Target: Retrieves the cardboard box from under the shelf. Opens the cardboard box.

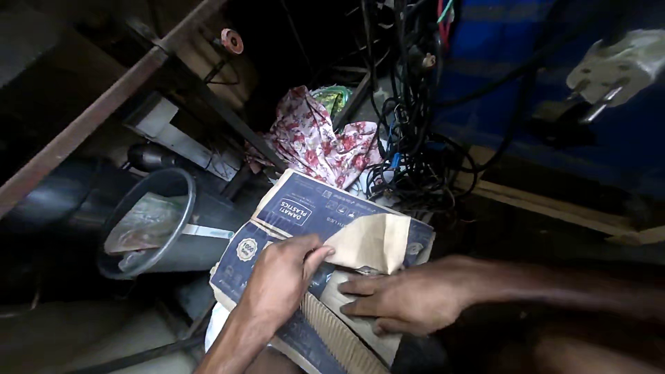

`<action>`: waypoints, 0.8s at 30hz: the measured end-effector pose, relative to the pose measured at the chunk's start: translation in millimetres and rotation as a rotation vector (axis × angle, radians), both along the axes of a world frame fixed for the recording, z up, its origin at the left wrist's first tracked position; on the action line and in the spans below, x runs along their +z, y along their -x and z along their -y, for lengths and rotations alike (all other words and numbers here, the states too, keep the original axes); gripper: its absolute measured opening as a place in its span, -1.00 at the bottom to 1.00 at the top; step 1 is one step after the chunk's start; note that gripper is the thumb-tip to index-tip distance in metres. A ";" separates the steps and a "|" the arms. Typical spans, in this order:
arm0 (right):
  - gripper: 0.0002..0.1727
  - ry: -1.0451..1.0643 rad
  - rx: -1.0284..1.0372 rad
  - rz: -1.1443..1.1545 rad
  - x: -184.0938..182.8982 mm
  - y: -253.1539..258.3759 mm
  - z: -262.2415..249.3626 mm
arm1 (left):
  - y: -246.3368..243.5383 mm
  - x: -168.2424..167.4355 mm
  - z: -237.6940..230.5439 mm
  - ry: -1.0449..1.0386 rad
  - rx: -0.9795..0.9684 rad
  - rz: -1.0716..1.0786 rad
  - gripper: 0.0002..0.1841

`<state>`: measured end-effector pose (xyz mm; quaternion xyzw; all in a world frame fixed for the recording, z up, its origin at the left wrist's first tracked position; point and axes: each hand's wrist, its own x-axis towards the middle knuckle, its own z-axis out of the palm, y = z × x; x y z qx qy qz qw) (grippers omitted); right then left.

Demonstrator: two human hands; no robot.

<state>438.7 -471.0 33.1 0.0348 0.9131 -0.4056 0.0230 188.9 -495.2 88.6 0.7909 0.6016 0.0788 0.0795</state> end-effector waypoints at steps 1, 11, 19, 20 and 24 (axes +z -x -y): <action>-0.43 -0.090 -0.029 -0.008 -3.4 13.3 3.8 | 1.2 1.0 1.5 -0.035 0.006 0.015 -0.65; 0.22 -0.041 -0.248 -0.071 -57.8 64.7 -13.0 | 11.1 -1.4 12.1 -0.132 0.025 0.139 -0.66; -0.33 0.195 -0.135 -0.508 -68.2 45.4 -0.2 | -0.4 -9.9 36.4 -0.132 0.041 0.233 -0.68; -0.41 0.205 -0.137 -0.560 -68.3 44.3 1.7 | -1.0 -11.0 37.8 -0.134 0.042 0.248 -0.69; -0.49 0.209 -0.108 -0.709 -62.1 38.4 4.7 | -0.4 -12.8 40.5 -0.105 0.039 0.370 -0.77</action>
